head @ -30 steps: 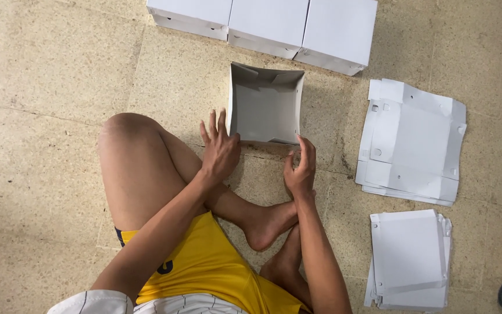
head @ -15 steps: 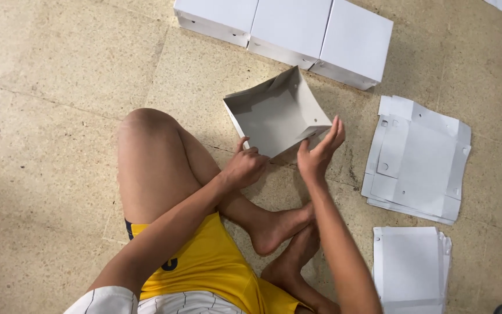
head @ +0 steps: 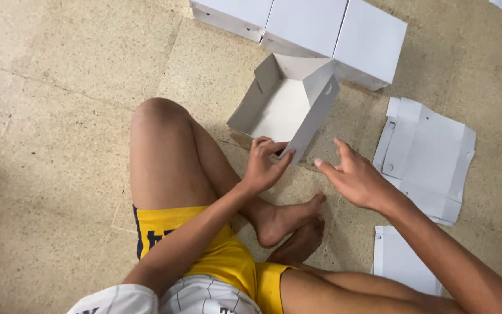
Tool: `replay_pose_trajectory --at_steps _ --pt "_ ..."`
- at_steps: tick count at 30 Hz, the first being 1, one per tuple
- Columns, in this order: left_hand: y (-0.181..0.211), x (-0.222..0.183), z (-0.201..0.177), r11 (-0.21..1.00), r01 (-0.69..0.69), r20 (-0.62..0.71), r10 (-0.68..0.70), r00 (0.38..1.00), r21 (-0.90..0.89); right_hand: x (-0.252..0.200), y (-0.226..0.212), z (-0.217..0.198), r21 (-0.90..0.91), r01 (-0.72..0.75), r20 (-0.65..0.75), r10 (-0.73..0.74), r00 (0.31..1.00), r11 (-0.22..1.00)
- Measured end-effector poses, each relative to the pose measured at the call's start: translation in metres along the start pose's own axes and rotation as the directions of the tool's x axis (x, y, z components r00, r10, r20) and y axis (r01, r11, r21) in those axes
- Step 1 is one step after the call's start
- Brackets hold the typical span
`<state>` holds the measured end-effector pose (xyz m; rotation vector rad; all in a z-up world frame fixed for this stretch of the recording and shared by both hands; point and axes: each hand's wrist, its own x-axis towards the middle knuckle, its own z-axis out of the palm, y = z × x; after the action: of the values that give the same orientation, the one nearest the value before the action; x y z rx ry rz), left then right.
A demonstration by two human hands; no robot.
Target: Folding flat cardboard cutouts into rectangular boxes by hand.
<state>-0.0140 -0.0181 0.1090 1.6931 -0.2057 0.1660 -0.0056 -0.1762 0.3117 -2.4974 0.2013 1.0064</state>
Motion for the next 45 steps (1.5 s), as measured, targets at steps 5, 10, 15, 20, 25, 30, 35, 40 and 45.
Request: replay_pose_trajectory --at_steps 5,10,15,20,25,30,35,40,45 --pt "0.001 -0.032 0.038 0.988 0.068 -0.105 -0.083 0.991 -0.140 0.008 -0.019 0.015 0.101 -0.077 0.050 0.072 0.996 0.992" --pt "0.009 -0.040 0.036 0.968 0.040 -0.040 -0.051 0.998 -0.247 0.002 -0.031 0.022 0.101 -0.096 0.085 0.088 0.992 0.990" --pt "0.008 -0.041 0.036 0.894 0.151 0.193 -0.074 0.978 -0.422 0.017 0.005 0.033 0.065 -0.039 -0.018 0.040 0.999 0.997" --pt "0.009 -0.043 0.027 0.903 0.197 0.253 -0.102 0.962 -0.383 0.012 0.011 0.020 0.075 0.044 -0.056 -0.040 0.998 0.996" --pt "0.017 -0.042 0.022 0.888 0.304 0.347 -0.180 0.920 -0.345 0.018 0.024 0.016 0.149 0.057 -0.031 -0.053 0.998 0.987" --pt "0.013 -0.038 0.030 0.878 0.328 0.313 -0.221 0.924 -0.349 0.025 0.046 0.025 0.264 0.154 -0.146 -0.118 0.982 0.952" --pt "0.039 -0.031 0.023 0.862 0.363 0.359 -0.233 0.904 -0.354 0.035 0.062 0.033 0.266 0.260 -0.219 -0.204 0.954 0.928" --pt "0.045 -0.030 0.022 0.867 0.373 0.374 -0.242 0.895 -0.330 0.027 0.053 0.026 0.258 0.268 -0.228 -0.211 0.951 0.928" --pt "0.045 -0.028 0.019 0.861 0.383 0.374 -0.252 0.893 -0.335 0.016 0.040 0.016 0.279 0.214 -0.189 -0.166 0.968 0.936"
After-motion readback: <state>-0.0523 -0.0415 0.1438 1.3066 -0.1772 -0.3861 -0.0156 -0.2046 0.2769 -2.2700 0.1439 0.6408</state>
